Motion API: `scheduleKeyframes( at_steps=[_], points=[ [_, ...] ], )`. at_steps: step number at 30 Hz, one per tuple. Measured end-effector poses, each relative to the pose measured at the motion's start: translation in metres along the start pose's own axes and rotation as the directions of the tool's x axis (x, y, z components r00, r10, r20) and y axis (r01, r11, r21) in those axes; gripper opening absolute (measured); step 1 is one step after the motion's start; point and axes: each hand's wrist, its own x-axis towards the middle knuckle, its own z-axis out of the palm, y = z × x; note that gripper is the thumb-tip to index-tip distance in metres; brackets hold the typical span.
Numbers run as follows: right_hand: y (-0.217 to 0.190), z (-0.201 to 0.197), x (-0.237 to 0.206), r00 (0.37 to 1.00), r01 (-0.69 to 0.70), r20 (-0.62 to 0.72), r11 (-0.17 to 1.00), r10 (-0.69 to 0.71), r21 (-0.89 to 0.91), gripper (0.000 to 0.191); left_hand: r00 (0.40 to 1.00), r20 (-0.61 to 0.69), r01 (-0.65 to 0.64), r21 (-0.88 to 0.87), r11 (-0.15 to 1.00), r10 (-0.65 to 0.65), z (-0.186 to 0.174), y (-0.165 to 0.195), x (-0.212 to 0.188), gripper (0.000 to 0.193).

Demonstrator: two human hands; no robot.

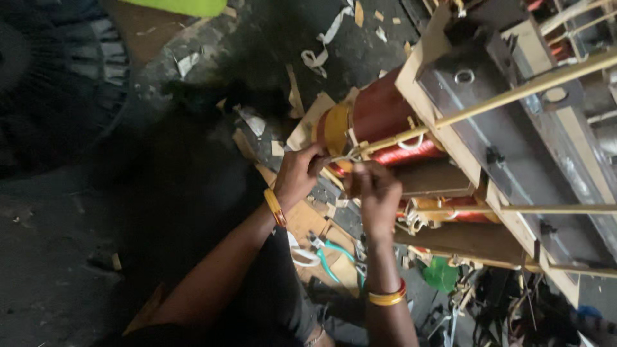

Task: The person sits on the floor in front of a wooden frame holding copper-wound coils and ties white tape strips around the windings and wooden dowels to fasten them, occasionally using pliers to tighten or trim the tape, working along the row of coils one at a time.

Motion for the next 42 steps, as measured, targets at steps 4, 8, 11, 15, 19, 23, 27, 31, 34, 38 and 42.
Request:
scheduleKeyframes(
  at_steps=[4, 8, 11, 15, 19, 23, 27, 31, 34, 38, 42],
  points=[
    [-0.016, 0.007, -0.004, 0.817, 0.564, 0.239, 0.639, -0.525, -0.523, 0.008, 0.999, 0.002, -0.047, -0.055, 0.997, 0.047, 0.003, -0.001, -0.01, 0.017],
    [-0.028, -0.003, 0.011, 0.827, 0.544, 0.394, 0.75, -0.402, -0.377, 0.022, 0.999, 0.033, 0.018, 0.062, 0.998, -0.02, -0.003, 0.01, -0.013, 0.009],
    [-0.03, -0.006, 0.015, 0.772, 0.612, 0.455, 0.713, -0.445, -0.342, 0.036, 0.997, -0.069, -0.055, -0.121, 0.991, 0.047, -0.013, 0.025, -0.014, 0.013],
    [-0.023, -0.005, 0.015, 0.676, 0.734, 0.504, 0.554, -0.538, -0.394, 0.042, 0.92, -0.04, -0.391, -0.128, 0.911, 0.389, -0.017, 0.039, -0.015, 0.011],
    [-0.011, -0.005, 0.02, 0.702, 0.712, 0.454, 0.524, -0.548, -0.468, 0.035, 0.969, 0.011, -0.244, -0.138, 0.96, 0.247, -0.009, 0.035, -0.011, 0.011],
    [-0.004, -0.005, 0.021, 0.766, 0.642, 0.382, 0.652, -0.517, -0.404, 0.033, 0.996, -0.068, -0.079, -0.251, 0.965, 0.063, -0.003, 0.017, -0.006, 0.011],
    [-0.01, -0.003, 0.018, 0.965, 0.202, 0.214, 0.952, -0.153, -0.23, 0.022, 0.966, 0.156, 0.257, -0.504, 0.825, -0.205, -0.001, -0.001, -0.009, 0.012],
    [-0.023, -0.003, 0.023, 0.962, 0.174, 0.247, 0.958, -0.116, -0.228, 0.021, 0.935, 0.255, 0.352, -0.584, 0.731, -0.247, 0.003, -0.013, -0.009, 0.013],
    [-0.028, -0.002, 0.026, 0.937, 0.289, 0.294, 0.89, -0.188, -0.352, 0.02, 0.968, 0.21, 0.231, -0.533, 0.814, -0.137, 0.009, -0.016, -0.009, 0.012],
    [-0.011, 0.002, 0.024, 0.748, 0.648, 0.389, 0.463, -0.538, -0.605, 0.027, 0.992, 0.118, 0.069, -0.308, 0.949, -0.034, 0.019, -0.013, -0.009, 0.022],
    [0.028, 0.0, 0.034, 0.424, 0.741, 0.589, -0.111, -0.688, -0.662, 0.011, 0.968, -0.058, -0.248, -0.096, 0.964, 0.243, 0.018, -0.009, -0.008, 0.032]
  ],
)
